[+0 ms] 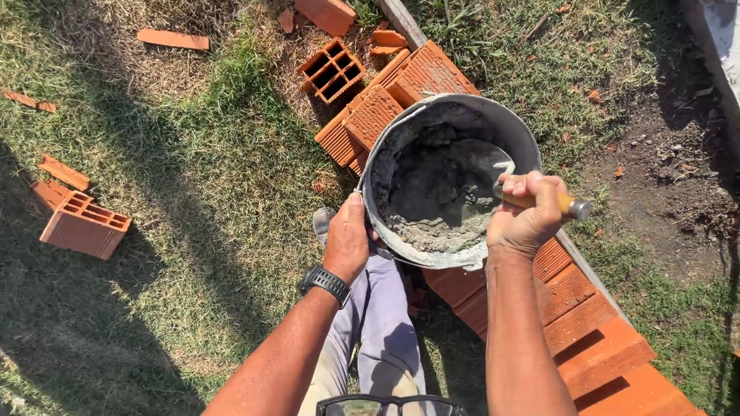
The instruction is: Mixing mortar in a bucket and applying it to a row of bricks using a trowel
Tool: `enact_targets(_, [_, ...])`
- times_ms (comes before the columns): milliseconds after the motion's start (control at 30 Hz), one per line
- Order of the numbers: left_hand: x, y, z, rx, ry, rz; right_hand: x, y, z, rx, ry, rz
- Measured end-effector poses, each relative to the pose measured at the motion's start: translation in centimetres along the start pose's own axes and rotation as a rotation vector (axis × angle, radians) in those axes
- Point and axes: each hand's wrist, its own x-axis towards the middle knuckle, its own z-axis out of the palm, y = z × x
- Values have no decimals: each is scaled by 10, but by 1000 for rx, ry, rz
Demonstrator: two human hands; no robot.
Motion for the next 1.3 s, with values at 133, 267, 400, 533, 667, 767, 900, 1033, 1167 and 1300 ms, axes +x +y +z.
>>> enact_targets(133, [-6, 24, -3, 25, 15, 2, -5, 9, 2, -23, 25, 23])
enact_targets(267, [-8, 22, -1, -4, 17, -15, -21, -8, 9, -70, -31, 70])
enact_targets(400, [-9, 19, -3, -6, -12, -5, -39, -55, 14, -29, -85, 131])
enact_targets(533, [-15, 31, -7, 8, -29, -14, -56, -93, 28, -16, -173, 27])
enact_targets(667, [-20, 35, -3, -83, -34, -43, -63, -112, 31, -89, -275, -252])
enact_targets(767, [-22, 36, -4, -91, -27, -54, -60, -101, 46, -98, -306, -390])
enact_targets(900, [-22, 34, -2, -114, -25, -66, -27, -14, 48, -113, -296, -427])
enact_targets(1033, [-20, 40, -3, -87, 7, -48, -24, 23, 37, -118, -249, -368])
enact_targets(1167, [-11, 18, 2, -94, 35, -62, -35, 13, 1, -134, -283, -286])
enact_targets(1300, [-14, 24, 4, -131, 64, -52, -31, -24, -19, -142, -371, -200])
